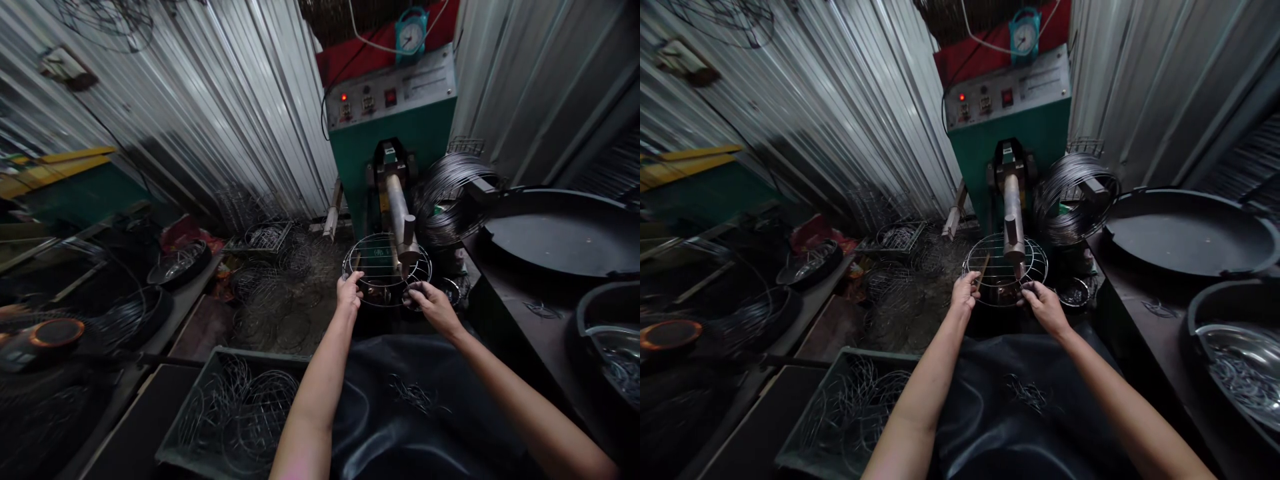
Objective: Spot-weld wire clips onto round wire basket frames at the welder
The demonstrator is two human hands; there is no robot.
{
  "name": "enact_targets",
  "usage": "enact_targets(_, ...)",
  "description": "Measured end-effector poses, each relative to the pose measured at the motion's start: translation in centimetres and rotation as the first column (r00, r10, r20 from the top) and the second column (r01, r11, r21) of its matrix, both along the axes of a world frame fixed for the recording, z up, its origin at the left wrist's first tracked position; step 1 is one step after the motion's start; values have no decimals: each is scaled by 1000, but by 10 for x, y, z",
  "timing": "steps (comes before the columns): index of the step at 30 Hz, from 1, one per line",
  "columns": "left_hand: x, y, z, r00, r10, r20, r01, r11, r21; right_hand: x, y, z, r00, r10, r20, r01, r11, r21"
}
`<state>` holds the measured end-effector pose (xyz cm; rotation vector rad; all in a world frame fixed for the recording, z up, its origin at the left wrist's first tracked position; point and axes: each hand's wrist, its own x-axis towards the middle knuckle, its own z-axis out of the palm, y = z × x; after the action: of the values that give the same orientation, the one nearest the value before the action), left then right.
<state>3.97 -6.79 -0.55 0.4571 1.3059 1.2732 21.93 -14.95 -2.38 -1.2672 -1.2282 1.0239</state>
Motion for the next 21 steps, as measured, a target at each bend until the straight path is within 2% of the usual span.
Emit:
enact_targets(7, 2, 4, 1, 999, 3, -38, -5, 998, -62, -1, 3, 8, 1000, -4, 18, 4, 1000, 6)
enact_targets(10, 2, 4, 1, 998, 10, -54, -13, 998, -61, -3, -2, 8, 998, -28, -50, 27, 999, -21)
enact_targets(12, 2, 2, 3, 998, 21, -53, -24, 998, -66, -2, -8, 5, 987, -86, -134, 81, 996, -41)
enact_targets(15, 4, 1, 6, 999, 22, -35, -23, 998, -51, 11, -24, -6, 958, -214, -190, 207, 977, -55)
enact_targets(17, 5, -1, 8, 999, 21, -30, -23, 999, -47, 27, -38, -19, 951, -271, -149, 261, 962, -85)
enact_targets(21, 7, -2, 8, 998, 37, -49, -41, 996, -84, 58, -74, -55, 973, -230, 24, 230, 956, -184)
